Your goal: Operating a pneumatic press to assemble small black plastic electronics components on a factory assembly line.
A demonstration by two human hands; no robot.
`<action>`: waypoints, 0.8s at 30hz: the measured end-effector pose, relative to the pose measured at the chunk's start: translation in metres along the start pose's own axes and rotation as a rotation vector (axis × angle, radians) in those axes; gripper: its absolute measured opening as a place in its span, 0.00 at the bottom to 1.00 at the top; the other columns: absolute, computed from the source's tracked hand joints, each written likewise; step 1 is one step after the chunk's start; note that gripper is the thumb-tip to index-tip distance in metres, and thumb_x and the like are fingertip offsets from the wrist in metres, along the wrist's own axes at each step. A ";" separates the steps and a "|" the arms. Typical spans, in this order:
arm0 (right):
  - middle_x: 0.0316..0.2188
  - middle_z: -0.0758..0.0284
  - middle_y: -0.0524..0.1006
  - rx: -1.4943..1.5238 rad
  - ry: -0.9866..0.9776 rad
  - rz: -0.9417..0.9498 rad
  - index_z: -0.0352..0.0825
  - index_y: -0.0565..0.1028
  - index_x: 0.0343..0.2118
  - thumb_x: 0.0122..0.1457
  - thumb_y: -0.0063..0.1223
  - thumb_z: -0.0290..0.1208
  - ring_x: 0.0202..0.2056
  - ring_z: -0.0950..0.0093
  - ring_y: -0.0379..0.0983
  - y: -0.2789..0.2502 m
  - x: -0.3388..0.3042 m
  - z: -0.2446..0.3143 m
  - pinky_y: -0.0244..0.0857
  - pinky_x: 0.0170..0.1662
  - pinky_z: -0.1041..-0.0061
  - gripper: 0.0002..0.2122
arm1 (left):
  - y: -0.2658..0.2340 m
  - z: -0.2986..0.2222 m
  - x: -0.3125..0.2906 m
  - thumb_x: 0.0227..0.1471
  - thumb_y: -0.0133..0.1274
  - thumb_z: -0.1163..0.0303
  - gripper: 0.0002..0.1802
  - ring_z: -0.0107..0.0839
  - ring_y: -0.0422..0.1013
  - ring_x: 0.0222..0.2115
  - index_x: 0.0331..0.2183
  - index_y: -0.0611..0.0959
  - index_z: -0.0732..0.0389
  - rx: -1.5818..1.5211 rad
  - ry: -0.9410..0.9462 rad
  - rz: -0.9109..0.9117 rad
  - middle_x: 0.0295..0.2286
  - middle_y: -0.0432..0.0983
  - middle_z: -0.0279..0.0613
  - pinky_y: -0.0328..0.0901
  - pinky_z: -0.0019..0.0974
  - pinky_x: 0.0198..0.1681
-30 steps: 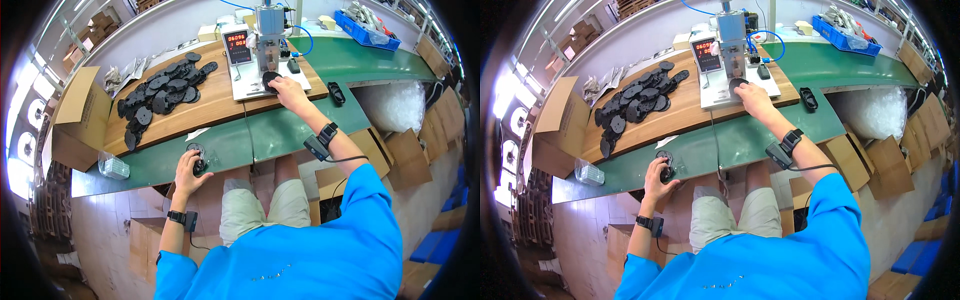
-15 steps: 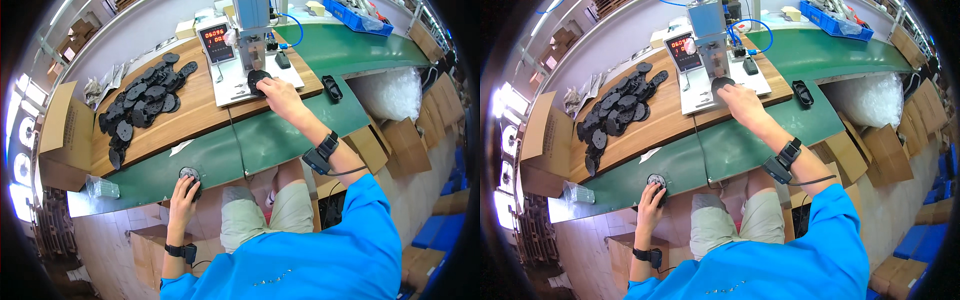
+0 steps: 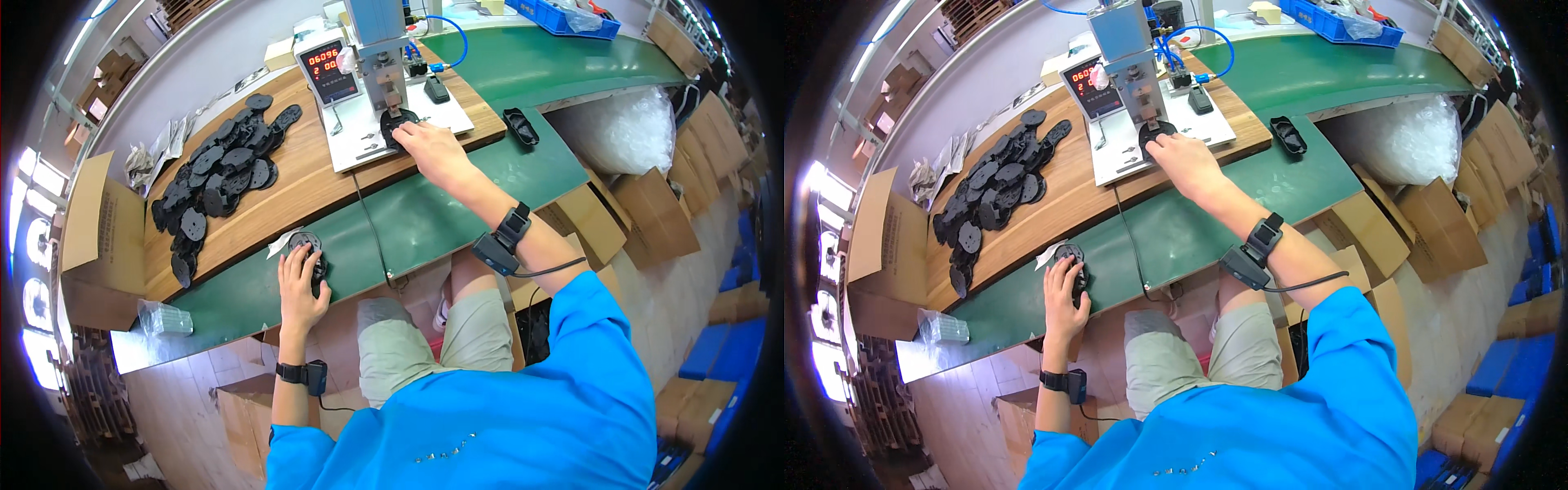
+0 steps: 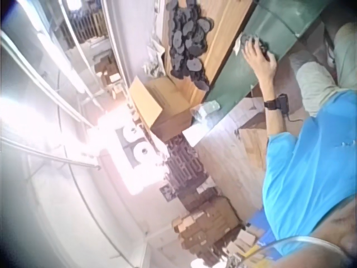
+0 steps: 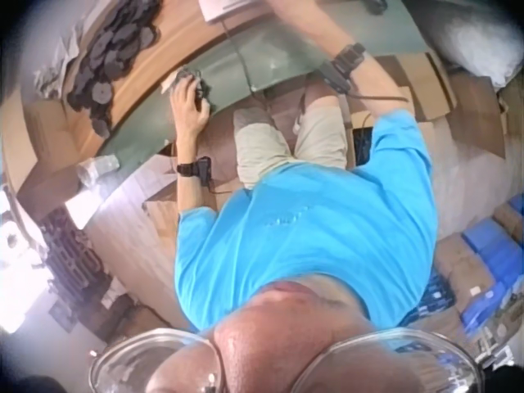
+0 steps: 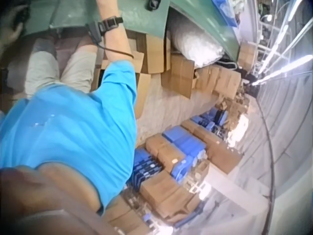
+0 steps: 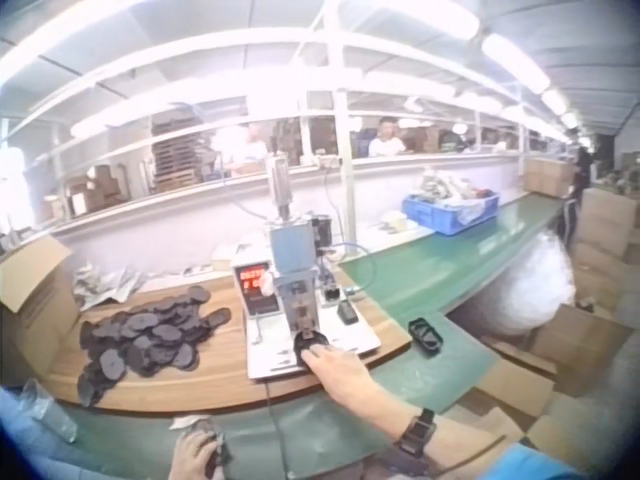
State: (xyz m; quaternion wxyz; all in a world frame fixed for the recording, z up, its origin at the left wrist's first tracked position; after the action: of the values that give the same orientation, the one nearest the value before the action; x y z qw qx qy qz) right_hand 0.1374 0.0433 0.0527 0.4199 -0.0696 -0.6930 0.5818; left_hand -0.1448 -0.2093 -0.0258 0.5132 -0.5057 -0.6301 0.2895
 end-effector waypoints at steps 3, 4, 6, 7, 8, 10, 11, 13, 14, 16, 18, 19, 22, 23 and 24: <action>0.41 0.63 0.79 -0.005 0.013 -0.013 0.35 0.76 0.46 0.54 0.60 0.19 0.45 0.61 0.81 0.001 -0.002 -0.002 0.80 0.47 0.62 0.15 | -0.002 -0.003 -0.001 0.48 0.59 0.69 0.37 0.51 0.59 0.69 0.62 0.77 0.57 0.012 -0.014 -0.012 0.65 0.67 0.49 0.46 0.60 0.76; 0.41 0.63 0.79 -0.005 0.015 -0.023 0.35 0.76 0.46 0.55 0.60 0.19 0.45 0.61 0.81 0.001 -0.001 -0.001 0.80 0.47 0.62 0.15 | -0.002 -0.002 -0.002 0.48 0.59 0.70 0.37 0.52 0.59 0.69 0.62 0.77 0.57 0.005 -0.014 -0.020 0.65 0.68 0.49 0.47 0.59 0.76; 0.41 0.63 0.79 -0.028 0.025 0.002 0.36 0.76 0.46 0.55 0.60 0.19 0.45 0.61 0.82 0.001 -0.002 0.001 0.80 0.47 0.62 0.15 | -0.001 -0.001 -0.005 0.49 0.59 0.71 0.36 0.54 0.60 0.68 0.62 0.77 0.57 -0.008 -0.015 -0.038 0.64 0.69 0.50 0.48 0.59 0.75; 0.41 0.64 0.79 -0.041 0.031 0.017 0.36 0.76 0.46 0.55 0.60 0.19 0.45 0.61 0.82 0.001 -0.003 0.002 0.80 0.47 0.62 0.14 | 0.000 -0.002 -0.006 0.49 0.59 0.71 0.36 0.54 0.61 0.68 0.62 0.77 0.57 -0.006 -0.019 -0.044 0.64 0.69 0.49 0.49 0.58 0.75; 0.41 0.64 0.79 -0.034 0.033 0.014 0.36 0.76 0.46 0.55 0.59 0.19 0.45 0.61 0.82 0.000 -0.002 0.003 0.80 0.47 0.62 0.14 | 0.001 -0.003 -0.005 0.49 0.59 0.71 0.36 0.54 0.61 0.67 0.61 0.77 0.58 -0.004 -0.022 -0.050 0.64 0.69 0.49 0.50 0.58 0.74; 0.41 0.64 0.79 -0.022 0.042 0.006 0.36 0.76 0.45 0.56 0.59 0.18 0.45 0.61 0.82 -0.001 0.000 0.002 0.80 0.47 0.62 0.14 | 0.002 -0.003 -0.006 0.49 0.59 0.71 0.35 0.54 0.62 0.66 0.61 0.78 0.58 -0.006 -0.030 -0.054 0.64 0.70 0.49 0.53 0.56 0.73; 0.41 0.64 0.80 -0.031 0.035 0.008 0.35 0.77 0.45 0.56 0.59 0.19 0.45 0.61 0.82 0.000 -0.001 0.001 0.80 0.47 0.62 0.14 | 0.002 -0.003 -0.006 0.49 0.59 0.71 0.34 0.54 0.63 0.65 0.60 0.78 0.58 -0.011 -0.034 -0.052 0.63 0.70 0.49 0.54 0.56 0.72; 0.41 0.64 0.80 -0.045 0.022 0.015 0.35 0.77 0.45 0.56 0.59 0.19 0.45 0.61 0.82 0.002 -0.004 0.002 0.80 0.46 0.62 0.13 | 0.003 -0.002 -0.007 0.49 0.60 0.71 0.33 0.54 0.64 0.64 0.58 0.79 0.58 -0.016 -0.039 -0.060 0.63 0.71 0.48 0.57 0.55 0.70; 0.40 0.63 0.80 -0.038 0.026 0.002 0.35 0.77 0.45 0.56 0.59 0.19 0.45 0.61 0.82 0.002 -0.004 0.002 0.80 0.46 0.62 0.13 | 0.003 -0.001 -0.007 0.48 0.61 0.71 0.32 0.53 0.65 0.63 0.58 0.80 0.58 -0.016 -0.041 -0.069 0.62 0.71 0.48 0.58 0.54 0.69; 0.40 0.63 0.80 -0.021 0.035 -0.025 0.35 0.77 0.45 0.56 0.58 0.19 0.44 0.61 0.82 0.000 -0.001 0.001 0.80 0.46 0.62 0.13 | 0.004 -0.001 -0.006 0.48 0.61 0.71 0.31 0.52 0.66 0.63 0.56 0.81 0.58 -0.012 -0.043 -0.078 0.61 0.72 0.47 0.60 0.53 0.68; 0.40 0.63 0.80 -0.019 0.021 -0.020 0.35 0.77 0.45 0.56 0.58 0.19 0.44 0.60 0.82 0.003 -0.002 0.003 0.80 0.45 0.62 0.13 | 0.002 -0.002 -0.007 0.48 0.61 0.72 0.30 0.52 0.66 0.62 0.55 0.81 0.59 -0.002 -0.044 -0.081 0.61 0.72 0.47 0.61 0.52 0.67; 0.40 0.63 0.80 -0.018 0.014 -0.027 0.35 0.77 0.45 0.56 0.58 0.19 0.43 0.60 0.82 0.004 -0.002 0.003 0.80 0.45 0.62 0.13 | 0.003 -0.002 -0.008 0.48 0.61 0.72 0.30 0.52 0.67 0.62 0.55 0.81 0.59 -0.006 -0.043 -0.079 0.61 0.72 0.47 0.61 0.52 0.67; 0.40 0.62 0.80 -0.020 0.007 -0.041 0.35 0.77 0.44 0.56 0.59 0.19 0.43 0.60 0.82 0.003 -0.001 0.001 0.80 0.45 0.62 0.13 | 0.001 -0.003 -0.005 0.48 0.61 0.72 0.29 0.53 0.67 0.61 0.54 0.82 0.59 -0.016 -0.054 -0.095 0.60 0.73 0.47 0.62 0.52 0.66; 0.40 0.62 0.80 -0.021 0.006 -0.044 0.35 0.77 0.44 0.56 0.59 0.19 0.43 0.60 0.82 0.002 0.001 0.001 0.80 0.45 0.62 0.13 | 0.002 -0.002 -0.006 0.48 0.61 0.72 0.28 0.53 0.67 0.61 0.54 0.82 0.60 -0.021 -0.053 -0.094 0.60 0.73 0.47 0.62 0.52 0.66; 0.41 0.62 0.80 -0.010 0.026 -0.010 0.35 0.77 0.46 0.56 0.58 0.18 0.44 0.59 0.82 0.002 0.000 0.002 0.79 0.46 0.61 0.14 | 0.003 -0.001 -0.009 0.48 0.61 0.73 0.28 0.53 0.68 0.61 0.54 0.82 0.60 -0.026 -0.053 -0.093 0.60 0.73 0.46 0.62 0.53 0.66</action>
State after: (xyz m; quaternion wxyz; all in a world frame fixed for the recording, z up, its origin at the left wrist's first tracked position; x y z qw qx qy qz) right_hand 0.1350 0.0426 0.0510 0.4313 -0.0757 -0.6910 0.5751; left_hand -0.1429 -0.2171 -0.0311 0.5027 -0.4746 -0.6700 0.2705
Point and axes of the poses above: each hand's wrist, its own x-axis towards the middle knuckle, its own y-axis out of the palm, z = x × y, the point moved 3 cm from there along x, towards the middle knuckle
